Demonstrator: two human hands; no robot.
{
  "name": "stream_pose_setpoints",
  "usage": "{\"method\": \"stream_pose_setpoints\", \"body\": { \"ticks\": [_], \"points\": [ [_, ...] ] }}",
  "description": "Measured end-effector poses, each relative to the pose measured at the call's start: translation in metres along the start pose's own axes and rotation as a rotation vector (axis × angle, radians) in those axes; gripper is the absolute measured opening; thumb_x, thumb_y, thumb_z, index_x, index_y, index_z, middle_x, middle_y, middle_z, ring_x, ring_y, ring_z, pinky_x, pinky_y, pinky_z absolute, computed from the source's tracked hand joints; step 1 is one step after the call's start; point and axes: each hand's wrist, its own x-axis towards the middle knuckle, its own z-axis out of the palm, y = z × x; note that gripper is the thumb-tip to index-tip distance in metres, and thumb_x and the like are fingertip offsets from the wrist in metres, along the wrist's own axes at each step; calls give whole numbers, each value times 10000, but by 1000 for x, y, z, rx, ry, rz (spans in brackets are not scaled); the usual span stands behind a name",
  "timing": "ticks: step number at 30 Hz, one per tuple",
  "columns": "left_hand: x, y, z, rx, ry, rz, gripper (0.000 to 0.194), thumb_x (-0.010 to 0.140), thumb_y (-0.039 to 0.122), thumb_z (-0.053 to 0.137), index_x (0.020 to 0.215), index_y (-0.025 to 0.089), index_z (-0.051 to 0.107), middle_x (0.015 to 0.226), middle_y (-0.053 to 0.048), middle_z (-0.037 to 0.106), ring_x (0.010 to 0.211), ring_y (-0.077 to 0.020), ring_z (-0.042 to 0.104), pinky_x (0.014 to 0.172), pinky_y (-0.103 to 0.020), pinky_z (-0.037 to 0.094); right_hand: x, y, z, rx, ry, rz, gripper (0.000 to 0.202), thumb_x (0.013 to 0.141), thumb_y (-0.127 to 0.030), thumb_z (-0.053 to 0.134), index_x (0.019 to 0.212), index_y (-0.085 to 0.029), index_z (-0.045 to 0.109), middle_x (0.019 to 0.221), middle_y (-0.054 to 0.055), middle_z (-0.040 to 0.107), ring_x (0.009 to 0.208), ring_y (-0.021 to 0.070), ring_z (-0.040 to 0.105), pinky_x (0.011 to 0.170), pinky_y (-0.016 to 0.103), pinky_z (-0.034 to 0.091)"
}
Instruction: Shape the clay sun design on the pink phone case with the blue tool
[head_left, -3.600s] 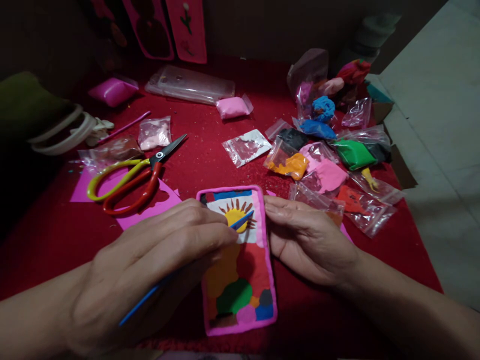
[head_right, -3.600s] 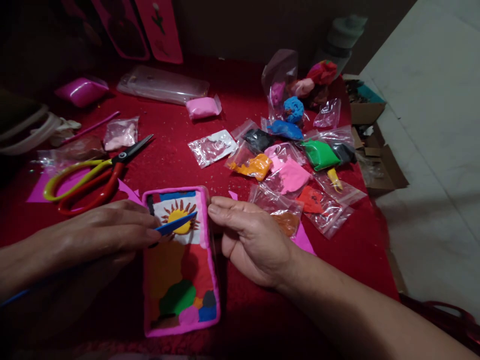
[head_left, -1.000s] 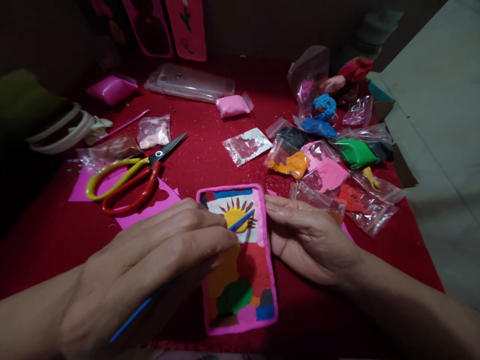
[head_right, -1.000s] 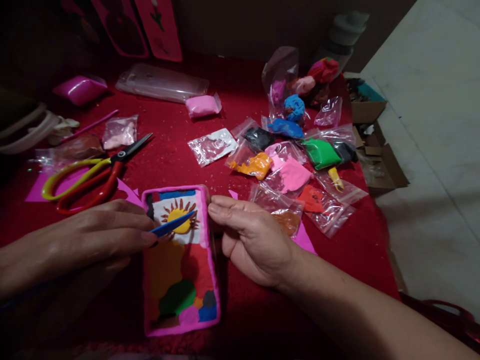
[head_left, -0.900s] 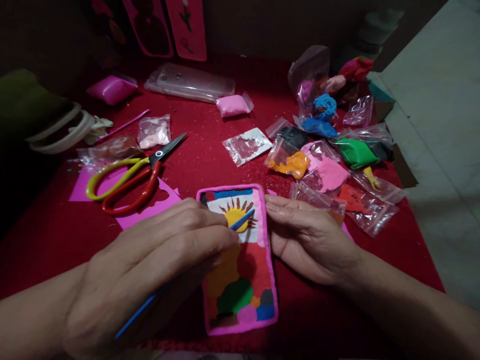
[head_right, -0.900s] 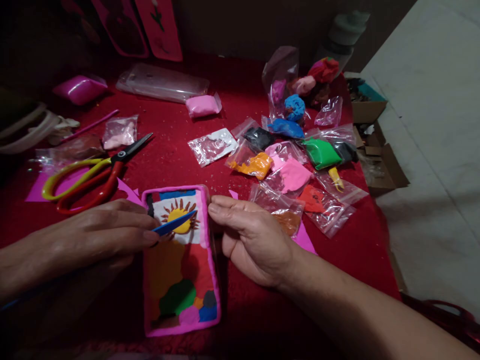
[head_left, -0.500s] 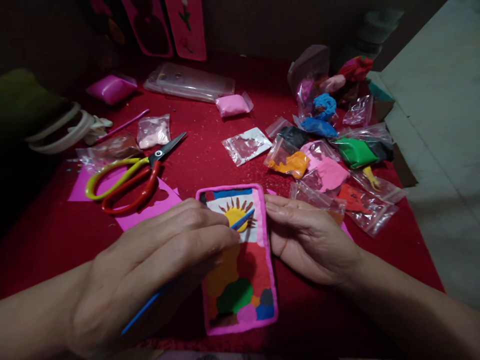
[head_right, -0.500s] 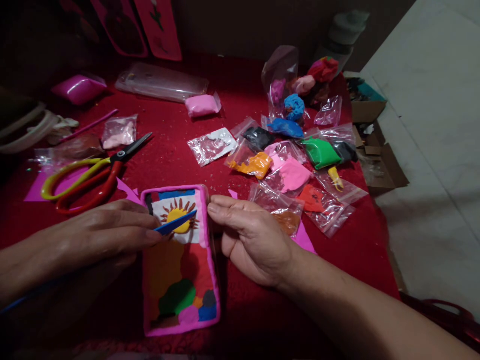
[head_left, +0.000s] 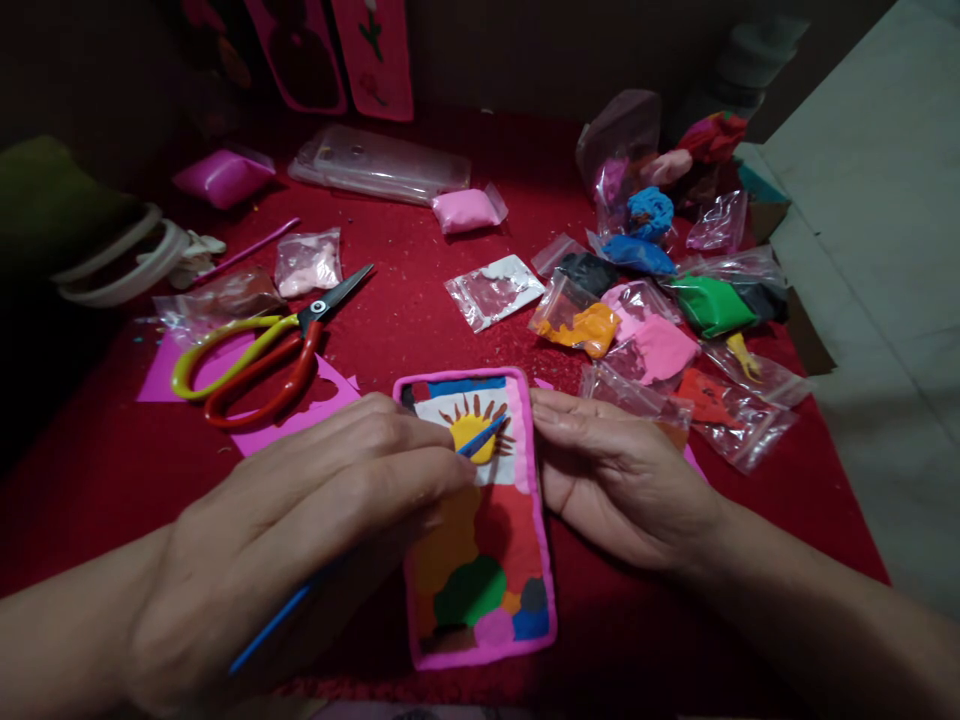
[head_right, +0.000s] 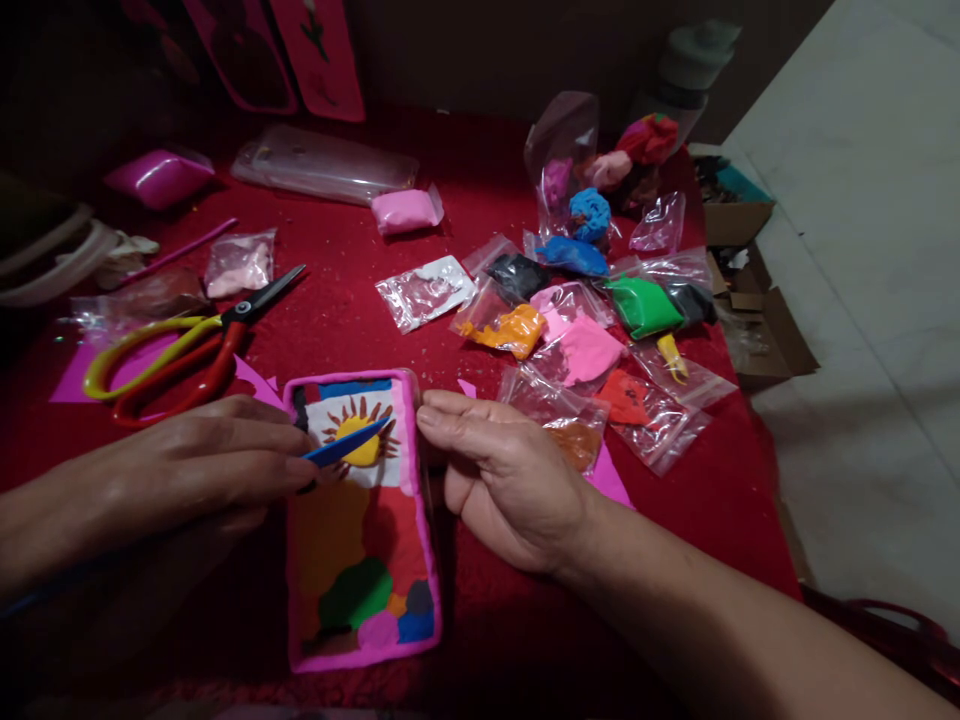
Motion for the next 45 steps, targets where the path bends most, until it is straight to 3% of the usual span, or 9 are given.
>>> {"method": "stream_pose_setpoints", "body": {
  "ticks": [4, 8, 16, 19, 24, 31, 36, 42, 45],
  "points": [
    [-9, 11, 14, 23, 139, -113, 319, 941, 417, 523, 1161, 213, 630, 945, -106, 700, 846, -233, 653, 760, -347, 603, 0, -1, 0, -15, 41, 3, 251, 900, -121, 522, 1046, -114, 726, 1060, 92, 746, 1005, 183, 683, 1040, 363, 468],
    [-14, 15, 20, 35, 155, -124, 358, 942, 457, 504, 1151, 197, 635, 949, -116, 695, 865, -236, 649, 785, -360, 598, -1, -1, -1, -12, 40, 8, 254, 895, -114, 529, 1068, -102, 716, 1070, 97, 740, 1010, 184, 678, 1023, 353, 478],
    [3, 3, -5, 61, -78, 48, 344, 962, 180, 477, 1300, 157, 535, 1097, -101, 662, 975, -147, 640, 765, -193, 565, 1, 0, 2, 1, 43, 11, 215, 910, -122, 522, 970, -124, 728, 1012, 86, 750, 942, 163, 692, 1007, 346, 481],
    [7, 9, -3, 19, 47, -29, 305, 959, 132, 446, 1237, 150, 569, 1072, -111, 673, 952, -175, 655, 752, -232, 588, 1, -1, 2, -5, 47, 10, 206, 903, -131, 530, 952, -139, 730, 1016, 84, 750, 949, 171, 692, 1013, 366, 478],
    [2, 12, 8, -27, 219, -64, 313, 933, 390, 537, 1209, 261, 610, 962, -88, 692, 855, -245, 696, 660, -333, 623, 0, 0, 2, -11, 99, 14, 215, 880, -144, 564, 1015, -104, 727, 1044, 103, 742, 992, 188, 681, 1053, 386, 455],
    [-7, 14, 14, -15, 275, -58, 385, 931, 496, 498, 1189, 237, 617, 928, -93, 678, 874, -256, 697, 668, -360, 629, 1, 0, 1, -22, 73, 15, 238, 893, -141, 545, 1050, -106, 720, 1068, 103, 742, 1021, 189, 680, 1072, 385, 438],
    [-3, 19, 12, -13, 292, -58, 320, 945, 426, 502, 1153, 221, 634, 918, -79, 679, 869, -246, 702, 646, -344, 622, 1, 0, 1, -20, 68, 1, 223, 888, -137, 553, 1026, -111, 726, 1011, 87, 746, 959, 167, 679, 1005, 348, 484],
    [3, 33, 7, 27, 170, -187, 331, 923, 66, 429, 1184, 172, 602, 1052, -77, 688, 933, -196, 676, 736, -292, 595, 1, 1, 1, -35, 64, 14, 213, 885, -162, 569, 1022, -145, 731, 1010, 73, 743, 953, 168, 674, 967, 357, 502],
    [0, 38, 7, 31, 164, -263, 326, 918, 84, 439, 1160, 213, 615, 1040, -58, 689, 950, -196, 655, 751, -291, 580, 1, 1, 1, -35, 60, 19, 214, 884, -168, 569, 1023, -136, 729, 1029, 84, 742, 977, 177, 678, 1014, 372, 475]
  ]
}}
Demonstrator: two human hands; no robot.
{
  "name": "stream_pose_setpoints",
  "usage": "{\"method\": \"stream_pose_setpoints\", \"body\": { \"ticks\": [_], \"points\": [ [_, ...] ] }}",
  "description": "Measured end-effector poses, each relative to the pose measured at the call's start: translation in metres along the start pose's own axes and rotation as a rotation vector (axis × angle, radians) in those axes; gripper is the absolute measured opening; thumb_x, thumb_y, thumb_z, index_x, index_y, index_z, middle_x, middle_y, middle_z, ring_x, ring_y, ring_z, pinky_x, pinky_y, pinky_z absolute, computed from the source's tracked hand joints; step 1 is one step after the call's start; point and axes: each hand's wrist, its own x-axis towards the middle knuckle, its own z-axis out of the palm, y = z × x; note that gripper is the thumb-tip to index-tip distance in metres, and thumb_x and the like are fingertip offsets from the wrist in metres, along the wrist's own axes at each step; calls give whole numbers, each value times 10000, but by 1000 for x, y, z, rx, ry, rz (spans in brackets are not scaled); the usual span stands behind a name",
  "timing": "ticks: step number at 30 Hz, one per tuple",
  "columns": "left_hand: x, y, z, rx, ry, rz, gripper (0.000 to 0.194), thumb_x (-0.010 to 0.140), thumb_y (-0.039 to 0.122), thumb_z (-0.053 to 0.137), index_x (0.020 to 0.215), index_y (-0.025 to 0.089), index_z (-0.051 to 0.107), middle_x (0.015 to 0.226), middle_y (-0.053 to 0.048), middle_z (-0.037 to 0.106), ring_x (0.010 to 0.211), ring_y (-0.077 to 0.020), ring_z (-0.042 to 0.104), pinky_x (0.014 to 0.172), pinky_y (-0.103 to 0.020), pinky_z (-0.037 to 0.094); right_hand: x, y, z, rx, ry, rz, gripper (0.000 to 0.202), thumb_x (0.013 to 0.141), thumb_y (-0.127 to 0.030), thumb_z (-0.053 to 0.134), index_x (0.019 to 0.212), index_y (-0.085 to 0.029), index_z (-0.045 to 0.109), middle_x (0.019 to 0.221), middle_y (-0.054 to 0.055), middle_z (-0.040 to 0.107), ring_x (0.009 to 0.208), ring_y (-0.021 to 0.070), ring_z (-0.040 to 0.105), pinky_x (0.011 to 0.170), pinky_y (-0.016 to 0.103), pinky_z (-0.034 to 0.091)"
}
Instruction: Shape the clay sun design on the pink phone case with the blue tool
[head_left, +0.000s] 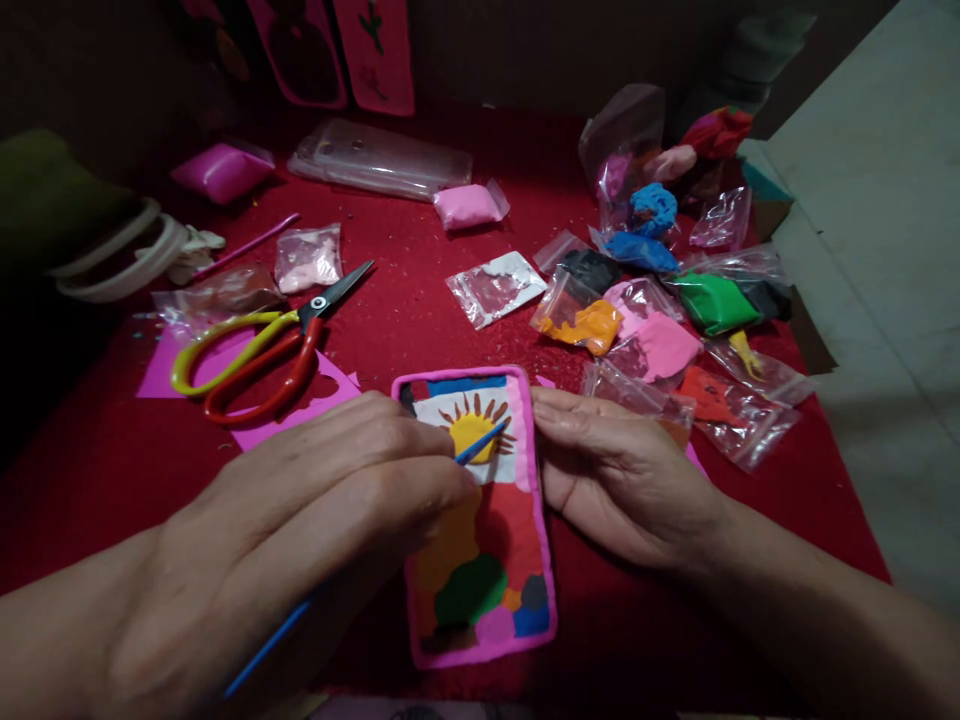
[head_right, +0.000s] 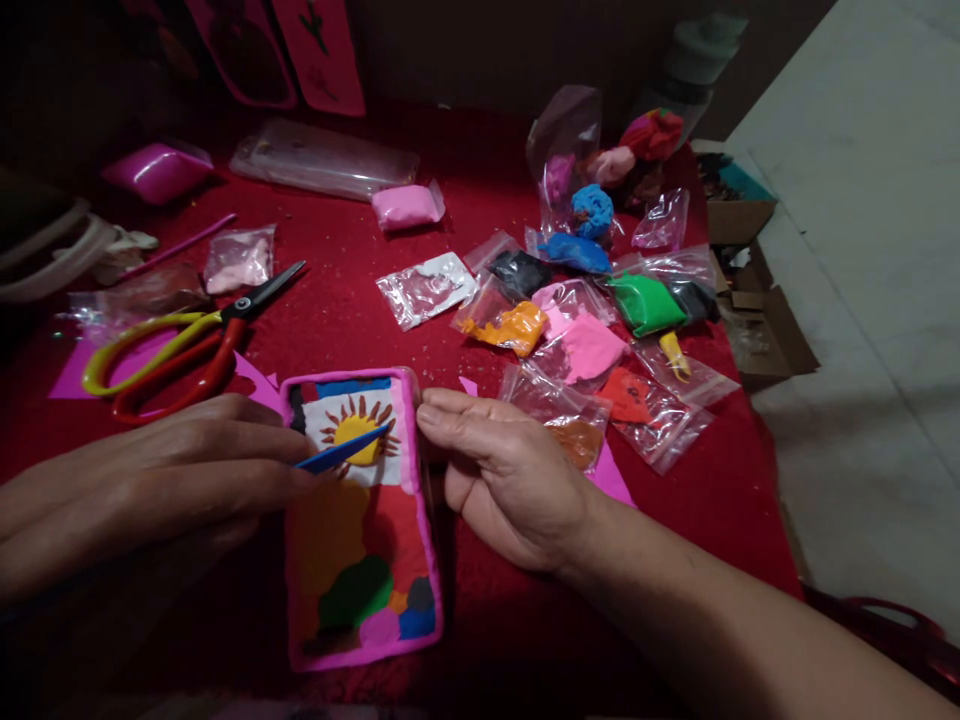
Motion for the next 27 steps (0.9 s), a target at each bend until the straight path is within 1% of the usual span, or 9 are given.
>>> {"method": "stream_pose_setpoints", "body": {
  "ticks": [3, 5, 8, 11, 14, 17, 20, 24, 27],
  "points": [
    [-4, 0, 3, 14, 104, -64, 224, 936, 212, 488, 1085, 280, 640, 997, -27, 696, 930, -209, 655, 775, -317, 559, 0, 0, 0, -13, 20, 12, 221, 893, -188, 561, 1032, -135, 724, 1055, 96, 735, 1000, 200, 676, 1026, 409, 466],
    [-5, 0, 5, 32, 136, -74, 177, 935, 273, 515, 1036, 291, 660, 978, -18, 704, 919, -214, 661, 807, -330, 539, 0, 0, -1, -22, 31, 14, 229, 900, -191, 553, 1045, -134, 721, 1070, 102, 728, 1007, 208, 670, 1017, 424, 470],
    [-5, 0, 6, 32, 153, -61, 168, 938, 258, 513, 1019, 282, 658, 969, -22, 699, 923, -205, 651, 798, -314, 532, -1, 0, -2, -14, 33, 7, 235, 899, -173, 551, 1055, -119, 718, 1072, 107, 724, 1007, 206, 667, 1020, 415, 469],
    [-2, 2, 5, -31, 101, -75, 175, 950, 249, 492, 1051, 292, 628, 966, -26, 685, 961, -205, 618, 765, -302, 538, -1, -1, -2, -9, 28, 14, 239, 896, -172, 560, 1070, -114, 714, 1068, 108, 724, 1000, 204, 670, 1021, 414, 471],
    [3, 4, 4, -72, 48, -98, 181, 973, 272, 464, 1068, 295, 616, 943, -32, 681, 935, -204, 624, 761, -314, 536, -1, -1, -1, 1, 35, 19, 238, 891, -164, 561, 1064, -111, 717, 1075, 111, 723, 1010, 206, 671, 1041, 419, 458],
    [7, 3, 4, -66, 38, -75, 185, 985, 274, 451, 1071, 278, 615, 942, -36, 680, 934, -193, 624, 764, -300, 529, -1, -2, 0, 17, 44, 14, 235, 884, -146, 562, 1051, -92, 718, 1082, 120, 721, 1030, 207, 667, 1070, 415, 437],
    [6, 1, 4, -80, 14, -100, 191, 988, 257, 454, 1079, 271, 622, 981, -30, 685, 938, -183, 633, 803, -297, 510, -2, -2, 1, 20, 40, 13, 242, 889, -148, 562, 1066, -80, 711, 1069, 122, 721, 1016, 208, 669, 1068, 419, 441],
    [2, -1, 2, -67, -23, -86, 222, 997, 319, 439, 1112, 277, 623, 997, -31, 699, 927, -195, 645, 800, -312, 505, -1, -1, 0, 10, 16, 4, 240, 896, -146, 556, 1068, -86, 713, 1032, 105, 724, 981, 194, 670, 1039, 405, 466],
    [3, -2, 1, -47, 7, -82, 200, 998, 343, 451, 1098, 293, 617, 967, -7, 695, 899, -171, 643, 774, -289, 508, -2, 0, -2, 0, 8, 3, 241, 898, -159, 561, 1072, -97, 715, 1018, 93, 722, 957, 183, 667, 1019, 394, 480]
  ]
}}
